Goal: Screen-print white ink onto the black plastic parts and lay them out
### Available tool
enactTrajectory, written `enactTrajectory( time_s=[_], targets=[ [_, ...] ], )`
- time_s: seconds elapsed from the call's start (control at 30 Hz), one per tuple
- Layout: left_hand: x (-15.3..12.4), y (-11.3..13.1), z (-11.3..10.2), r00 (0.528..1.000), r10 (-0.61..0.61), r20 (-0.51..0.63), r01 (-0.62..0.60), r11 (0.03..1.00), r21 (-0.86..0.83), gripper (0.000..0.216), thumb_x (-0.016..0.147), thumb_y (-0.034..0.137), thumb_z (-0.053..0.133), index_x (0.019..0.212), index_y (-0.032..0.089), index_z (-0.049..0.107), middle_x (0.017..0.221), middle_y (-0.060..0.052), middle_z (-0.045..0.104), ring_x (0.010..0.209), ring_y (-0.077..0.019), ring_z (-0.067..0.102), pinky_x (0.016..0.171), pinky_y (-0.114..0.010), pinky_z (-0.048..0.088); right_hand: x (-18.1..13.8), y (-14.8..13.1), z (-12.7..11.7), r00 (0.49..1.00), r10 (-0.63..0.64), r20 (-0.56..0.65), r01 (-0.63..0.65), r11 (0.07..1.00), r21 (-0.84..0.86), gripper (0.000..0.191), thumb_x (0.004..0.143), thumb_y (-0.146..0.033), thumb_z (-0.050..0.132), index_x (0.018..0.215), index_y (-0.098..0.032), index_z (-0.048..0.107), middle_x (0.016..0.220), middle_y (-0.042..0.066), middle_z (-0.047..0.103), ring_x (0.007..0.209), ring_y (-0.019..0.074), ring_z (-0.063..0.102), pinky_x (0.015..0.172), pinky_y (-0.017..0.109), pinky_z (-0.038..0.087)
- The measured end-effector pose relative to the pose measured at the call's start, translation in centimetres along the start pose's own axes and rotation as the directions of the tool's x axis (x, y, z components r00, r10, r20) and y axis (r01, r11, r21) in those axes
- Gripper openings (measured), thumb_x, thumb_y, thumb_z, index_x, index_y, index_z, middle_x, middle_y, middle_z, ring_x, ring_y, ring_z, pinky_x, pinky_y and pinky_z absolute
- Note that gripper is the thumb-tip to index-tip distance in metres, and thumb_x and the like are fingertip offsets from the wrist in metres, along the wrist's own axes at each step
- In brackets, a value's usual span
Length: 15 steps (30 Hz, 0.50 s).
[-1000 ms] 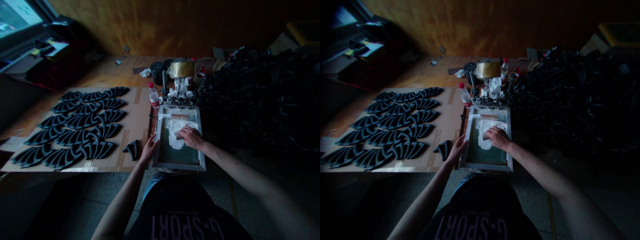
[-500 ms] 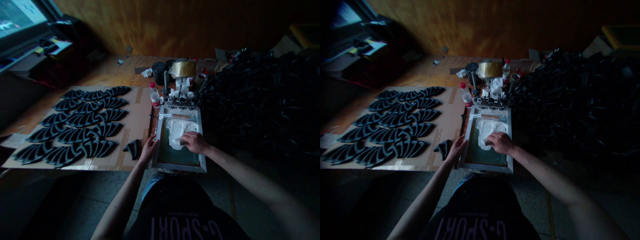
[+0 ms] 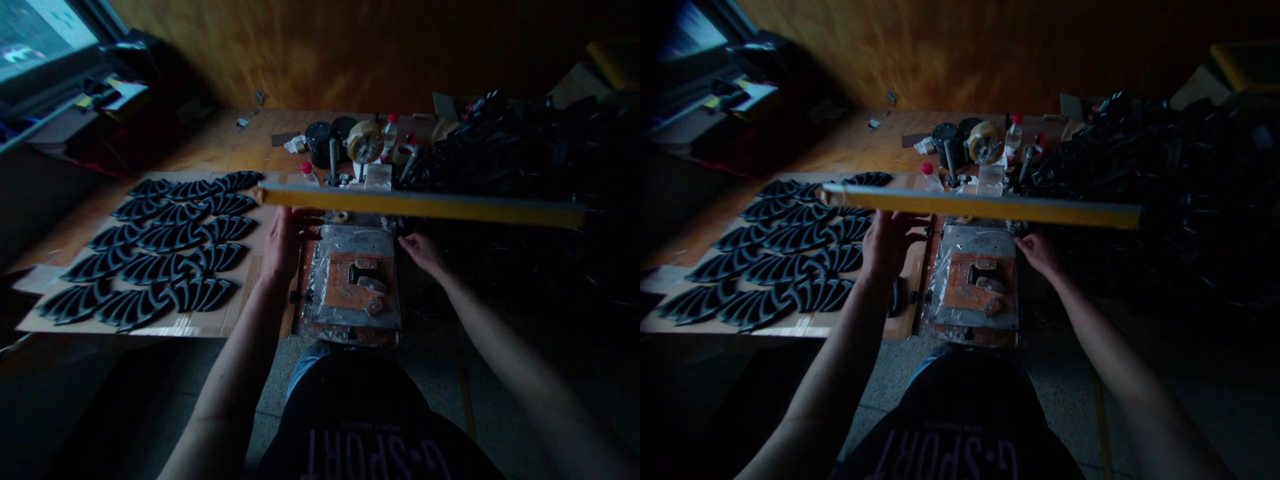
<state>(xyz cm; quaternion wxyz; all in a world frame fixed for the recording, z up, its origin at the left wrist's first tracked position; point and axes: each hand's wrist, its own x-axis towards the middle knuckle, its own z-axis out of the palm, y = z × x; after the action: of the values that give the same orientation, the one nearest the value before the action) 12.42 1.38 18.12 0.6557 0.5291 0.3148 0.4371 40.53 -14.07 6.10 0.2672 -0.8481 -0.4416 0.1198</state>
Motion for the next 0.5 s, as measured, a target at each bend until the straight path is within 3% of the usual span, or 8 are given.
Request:
enactTrajectory(
  time_s=[0.13,0.2,0.27,0.33,0.37,0.43,0.47,0.5],
  targets=[
    [-1.4,-2.0,1.4,0.995,-0.056,-0.081,0.053,0.998,-0.032,0.061,0.089,0.067,0.038,0.118,0.016,0.054,0.100,-0.010,0.068,0.085,-0.0161,0.067,0.062,-0.022,0.050,-4.6,-1.9,6.1,0.949,-0.238,0.206,0.278,0.941,-0.194,0.023,0.086,-0.037,0.065,0.079,-0.015,0.062,0.095,0.012,0.064,0.091,0.0222,0.060,0.082,0.033,0.047],
    [-4.4,-5.1,1.8,0.957,-0.289,-0.011,0.288,0.957,-0.021,0.065,0.084,0.071,0.044,0.118,0.016,0.054,0.103,-0.013,0.069,0.083,-0.0188,0.068,0.059,-0.023,0.051,-6.2,-4.1,7.5,0.958,-0.180,0.222,0.233,0.942,-0.242,0.016,0.089,-0.031,0.060,0.087,-0.015,0.060,0.092,0.012,0.064,0.090,0.0225,0.060,0.079,0.032,0.046],
    [-7.9,-8.3,2.2,0.772,-0.613,0.169,0.614,0.787,0.050,0.069,0.078,0.075,0.050,0.112,0.016,0.058,0.107,-0.017,0.069,0.087,-0.0246,0.069,0.060,-0.029,0.053,-7.6,-6.7,7.9,0.977,-0.102,0.189,0.144,0.965,-0.220,0.016,0.093,-0.030,0.054,0.094,-0.015,0.059,0.088,0.012,0.065,0.085,0.0225,0.060,0.075,0.032,0.046],
    [-10.5,-10.8,2.1,0.668,-0.718,0.195,0.731,0.683,0.011,0.064,0.078,0.074,0.050,0.104,0.016,0.060,0.107,-0.016,0.069,0.091,-0.0260,0.068,0.067,-0.034,0.056,-9.0,-9.1,7.8,0.967,-0.203,0.156,0.224,0.965,-0.135,0.015,0.094,-0.029,0.052,0.095,-0.016,0.059,0.092,0.011,0.065,0.090,0.0227,0.060,0.078,0.032,0.046],
    [-11.2,-11.5,1.7,0.668,-0.726,0.164,0.740,0.672,-0.039,0.059,0.079,0.071,0.052,0.100,0.017,0.059,0.104,-0.014,0.070,0.091,-0.0250,0.068,0.070,-0.034,0.056,-9.6,-9.9,7.7,0.934,-0.321,0.157,0.335,0.940,-0.070,0.012,0.094,-0.027,0.052,0.093,-0.017,0.059,0.096,0.011,0.065,0.095,0.0222,0.059,0.082,0.032,0.045],
    [-11.7,-12.0,-0.6,0.718,-0.694,0.051,0.696,0.713,-0.091,0.051,0.079,0.065,0.056,0.097,0.017,0.058,0.099,-0.011,0.070,0.084,-0.0217,0.069,0.068,-0.032,0.056,-9.9,-9.9,7.0,0.829,-0.534,0.169,0.529,0.845,0.074,0.011,0.094,-0.019,0.051,0.092,-0.019,0.061,0.101,0.007,0.065,0.101,0.0192,0.056,0.088,0.030,0.045],
    [-11.5,-12.1,-2.5,0.745,-0.666,-0.030,0.664,0.746,-0.061,0.049,0.079,0.062,0.058,0.098,0.017,0.057,0.097,-0.009,0.070,0.078,-0.0202,0.069,0.065,-0.031,0.055,-9.7,-8.9,6.5,0.798,-0.578,0.170,0.566,0.816,0.119,0.015,0.093,-0.014,0.049,0.093,-0.019,0.063,0.103,0.006,0.065,0.102,0.0176,0.055,0.090,0.029,0.044],
    [-11.2,-12.0,-4.9,0.767,-0.632,-0.109,0.636,0.771,0.002,0.048,0.080,0.060,0.058,0.100,0.017,0.057,0.097,-0.009,0.070,0.073,-0.0191,0.069,0.061,-0.030,0.054,-9.4,-7.2,5.8,0.801,-0.573,0.173,0.560,0.819,0.120,0.020,0.092,-0.009,0.048,0.095,-0.020,0.064,0.103,0.005,0.065,0.102,0.0169,0.055,0.090,0.029,0.044]
  ],
)
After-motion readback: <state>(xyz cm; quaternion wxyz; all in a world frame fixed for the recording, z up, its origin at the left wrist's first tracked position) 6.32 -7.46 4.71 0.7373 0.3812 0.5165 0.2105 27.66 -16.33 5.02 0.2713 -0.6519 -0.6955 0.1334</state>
